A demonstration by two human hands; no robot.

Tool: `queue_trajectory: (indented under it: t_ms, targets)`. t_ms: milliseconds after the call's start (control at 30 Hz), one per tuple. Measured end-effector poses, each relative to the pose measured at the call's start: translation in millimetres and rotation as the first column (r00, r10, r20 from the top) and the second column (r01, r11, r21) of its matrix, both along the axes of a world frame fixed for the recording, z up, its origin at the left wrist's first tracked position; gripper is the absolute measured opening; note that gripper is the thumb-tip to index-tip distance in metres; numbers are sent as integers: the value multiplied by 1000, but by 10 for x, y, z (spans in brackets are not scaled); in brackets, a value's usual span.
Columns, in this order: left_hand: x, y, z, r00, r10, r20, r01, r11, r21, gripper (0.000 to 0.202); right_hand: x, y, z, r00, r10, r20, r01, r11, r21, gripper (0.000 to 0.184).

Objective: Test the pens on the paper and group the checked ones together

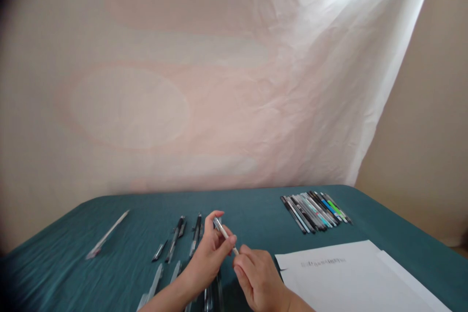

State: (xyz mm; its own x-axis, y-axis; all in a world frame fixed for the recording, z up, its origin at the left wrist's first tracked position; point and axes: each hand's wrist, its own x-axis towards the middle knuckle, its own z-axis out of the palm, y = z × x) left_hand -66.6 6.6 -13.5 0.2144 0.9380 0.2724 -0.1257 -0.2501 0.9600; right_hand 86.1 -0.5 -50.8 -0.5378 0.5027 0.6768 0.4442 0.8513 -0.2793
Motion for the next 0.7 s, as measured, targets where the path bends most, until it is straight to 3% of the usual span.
queue_trajectory:
  t_ms: [333, 533, 700]
  targets:
    - [38, -78, 125, 999, -23, 26, 22, 999, 28, 41, -12, 4, -55, 998, 4, 65, -5, 1000, 21, 16]
    - [-31, 0, 172, 1000, 7, -30, -7, 1000, 6, 50, -64, -33, 131, 996, 9, 90, 0, 996, -91, 17]
    - [-80, 100, 125, 992, 118, -48, -118, 993, -7, 52, -27, -23, 208, 990, -18, 141, 36, 991, -128, 23]
